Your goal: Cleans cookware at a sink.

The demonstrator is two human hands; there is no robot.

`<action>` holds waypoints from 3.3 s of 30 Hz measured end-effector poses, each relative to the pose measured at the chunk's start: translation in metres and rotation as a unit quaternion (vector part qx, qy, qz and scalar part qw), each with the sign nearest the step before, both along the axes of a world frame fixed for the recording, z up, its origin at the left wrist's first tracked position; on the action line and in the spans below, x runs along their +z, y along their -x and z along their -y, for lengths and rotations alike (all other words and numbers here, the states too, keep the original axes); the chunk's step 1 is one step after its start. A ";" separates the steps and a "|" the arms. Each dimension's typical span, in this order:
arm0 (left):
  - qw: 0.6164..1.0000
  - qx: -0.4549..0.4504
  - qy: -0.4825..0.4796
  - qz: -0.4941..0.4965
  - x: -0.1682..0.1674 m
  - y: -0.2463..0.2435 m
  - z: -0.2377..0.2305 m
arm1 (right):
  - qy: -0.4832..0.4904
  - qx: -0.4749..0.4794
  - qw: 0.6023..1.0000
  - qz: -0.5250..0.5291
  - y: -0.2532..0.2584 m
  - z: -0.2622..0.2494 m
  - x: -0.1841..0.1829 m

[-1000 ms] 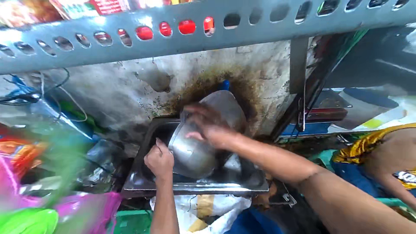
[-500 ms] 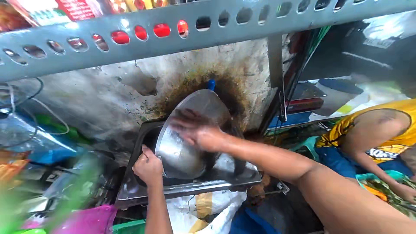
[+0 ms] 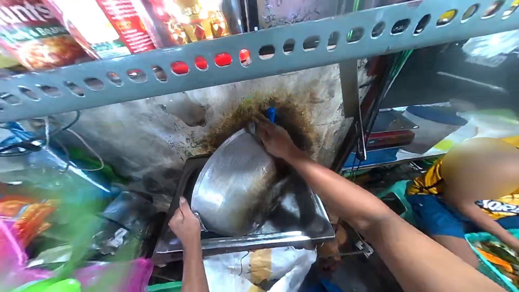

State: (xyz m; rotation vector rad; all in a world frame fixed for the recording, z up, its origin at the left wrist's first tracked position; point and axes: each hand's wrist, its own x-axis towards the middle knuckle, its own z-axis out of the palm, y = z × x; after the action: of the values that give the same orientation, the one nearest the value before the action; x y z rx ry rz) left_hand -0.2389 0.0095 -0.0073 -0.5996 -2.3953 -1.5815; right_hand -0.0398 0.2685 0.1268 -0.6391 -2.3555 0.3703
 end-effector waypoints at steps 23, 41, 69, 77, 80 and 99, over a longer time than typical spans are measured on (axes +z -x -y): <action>0.975 -0.040 0.147 0.164 -0.058 0.032 0.027 | 0.136 0.083 0.987 -0.014 0.019 -0.049 0.008; 0.942 -0.007 -0.260 0.210 -0.051 -0.107 -0.004 | -0.129 0.281 0.935 0.177 0.033 0.032 0.128; 0.998 0.053 0.029 0.035 0.071 -0.104 -0.061 | -0.124 0.071 0.990 0.000 -0.044 0.052 -0.010; 0.997 0.062 0.037 0.028 0.069 -0.092 -0.067 | -0.087 0.011 0.996 -0.027 -0.035 0.070 -0.025; 0.996 0.054 0.062 0.035 0.072 -0.089 -0.065 | -0.061 0.005 0.997 -0.039 -0.045 0.044 -0.020; 0.992 0.072 0.097 0.043 0.080 -0.081 -0.070 | -0.056 -0.075 0.990 -0.106 -0.059 0.082 -0.068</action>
State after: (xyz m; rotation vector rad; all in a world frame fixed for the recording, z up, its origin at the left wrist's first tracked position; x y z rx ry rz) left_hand -0.1579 0.0794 0.0724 -0.3874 -2.6104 -1.3524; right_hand 0.0196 0.1863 0.0589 -0.6843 -2.0963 0.2251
